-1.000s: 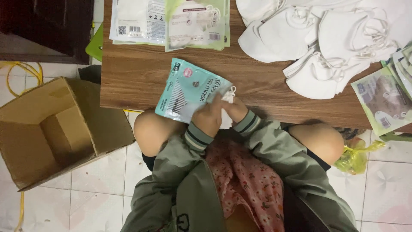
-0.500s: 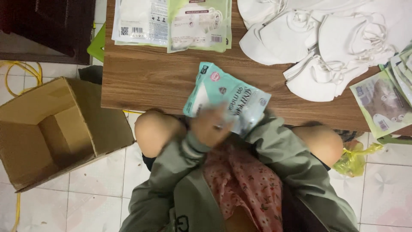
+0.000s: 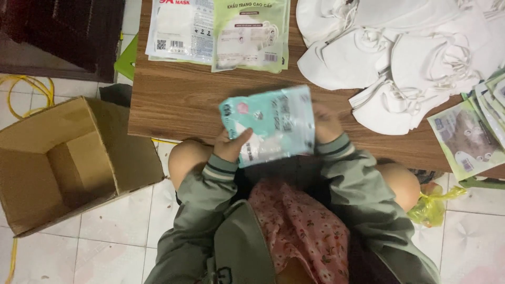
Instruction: The person sits at a wooden table and repeatedly picks up white face masks, folds them, and places them into plastic packaging. They handle loose masks and sealed packages labeled '9A MASK' throughout the process.
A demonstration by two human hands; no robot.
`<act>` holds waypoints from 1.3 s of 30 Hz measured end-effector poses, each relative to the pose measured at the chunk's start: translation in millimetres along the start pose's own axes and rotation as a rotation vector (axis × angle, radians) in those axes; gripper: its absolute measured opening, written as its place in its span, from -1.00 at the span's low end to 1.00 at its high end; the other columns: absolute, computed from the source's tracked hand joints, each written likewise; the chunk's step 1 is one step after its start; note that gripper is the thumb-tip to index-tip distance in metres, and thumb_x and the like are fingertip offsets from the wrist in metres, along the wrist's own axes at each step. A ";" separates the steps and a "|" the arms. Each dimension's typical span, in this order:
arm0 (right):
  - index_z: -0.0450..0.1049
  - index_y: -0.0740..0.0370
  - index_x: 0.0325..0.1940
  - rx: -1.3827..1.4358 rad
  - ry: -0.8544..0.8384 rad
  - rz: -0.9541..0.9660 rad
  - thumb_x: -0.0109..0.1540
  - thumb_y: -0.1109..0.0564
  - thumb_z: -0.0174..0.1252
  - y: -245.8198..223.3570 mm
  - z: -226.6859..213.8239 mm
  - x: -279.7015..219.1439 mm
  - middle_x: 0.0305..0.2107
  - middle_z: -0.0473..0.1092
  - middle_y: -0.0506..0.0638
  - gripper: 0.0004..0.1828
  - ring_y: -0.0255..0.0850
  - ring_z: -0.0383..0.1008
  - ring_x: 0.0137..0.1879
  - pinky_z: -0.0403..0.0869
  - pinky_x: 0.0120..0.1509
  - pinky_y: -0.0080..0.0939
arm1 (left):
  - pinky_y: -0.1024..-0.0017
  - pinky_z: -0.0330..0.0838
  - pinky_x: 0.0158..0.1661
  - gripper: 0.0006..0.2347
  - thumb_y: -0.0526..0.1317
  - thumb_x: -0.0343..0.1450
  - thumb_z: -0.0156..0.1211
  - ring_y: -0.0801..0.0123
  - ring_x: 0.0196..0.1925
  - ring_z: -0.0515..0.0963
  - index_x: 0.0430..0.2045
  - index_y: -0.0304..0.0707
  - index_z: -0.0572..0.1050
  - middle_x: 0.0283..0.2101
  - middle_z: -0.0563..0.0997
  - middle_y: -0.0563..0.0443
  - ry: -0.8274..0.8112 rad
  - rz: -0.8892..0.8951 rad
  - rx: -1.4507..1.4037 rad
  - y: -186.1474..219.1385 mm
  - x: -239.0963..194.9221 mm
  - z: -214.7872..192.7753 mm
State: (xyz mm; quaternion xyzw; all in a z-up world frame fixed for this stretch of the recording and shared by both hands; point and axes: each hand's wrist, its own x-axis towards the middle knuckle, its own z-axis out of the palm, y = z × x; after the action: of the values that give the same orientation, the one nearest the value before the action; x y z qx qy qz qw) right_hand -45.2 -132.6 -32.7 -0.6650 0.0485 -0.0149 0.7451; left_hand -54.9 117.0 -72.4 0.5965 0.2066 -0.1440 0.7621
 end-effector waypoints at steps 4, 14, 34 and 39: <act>0.59 0.25 -0.15 -0.405 0.330 -0.452 0.34 0.21 0.31 14.4 -50.1 21.0 -0.37 0.53 0.08 -0.95 -0.09 0.57 -0.17 0.50 -0.03 -0.16 | 0.09 0.53 0.17 -0.67 -0.29 0.38 0.46 0.14 0.20 0.54 0.03 -0.27 0.58 0.10 0.63 -0.21 0.189 0.729 0.378 20.5 -32.7 13.7; 0.48 0.39 0.14 -0.512 -0.166 -0.638 0.34 0.18 0.19 22.5 15.0 -4.4 -0.04 0.46 0.37 -0.68 0.35 0.45 0.15 0.43 0.23 0.29 | -0.12 0.42 0.23 -0.79 -0.46 0.40 0.25 -0.23 0.21 0.52 -0.11 -0.31 0.59 0.03 0.62 -0.29 0.091 1.486 1.290 -71.1 -20.1 47.8; 0.47 0.37 0.21 -0.600 -0.352 -0.926 0.25 0.27 0.10 -167.1 10.3 -53.7 0.06 0.46 0.33 -0.57 0.16 0.54 0.05 0.58 0.12 0.22 | -0.06 0.30 0.29 -0.53 -0.46 0.42 0.16 -0.28 0.29 0.44 0.30 -0.30 0.37 0.27 0.47 -0.34 -0.196 1.268 1.232 104.2 -22.5 -11.5; 0.39 0.29 0.29 -0.774 -0.425 -0.874 0.27 0.15 0.05 -148.8 -5.9 -54.8 0.16 0.38 0.25 -0.52 0.11 0.44 0.17 0.44 0.26 0.15 | -0.29 0.12 0.30 -0.30 -0.71 0.12 0.19 -0.35 0.36 0.34 0.25 -0.38 0.47 0.29 0.50 -0.36 0.273 1.368 1.457 165.9 70.1 -39.0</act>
State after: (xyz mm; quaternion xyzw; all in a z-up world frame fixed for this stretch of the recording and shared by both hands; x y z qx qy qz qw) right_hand -94.0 -150.8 117.2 -0.8337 -0.3759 -0.1673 0.3683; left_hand 78.0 197.6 26.6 0.9187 -0.2330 0.3026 0.1008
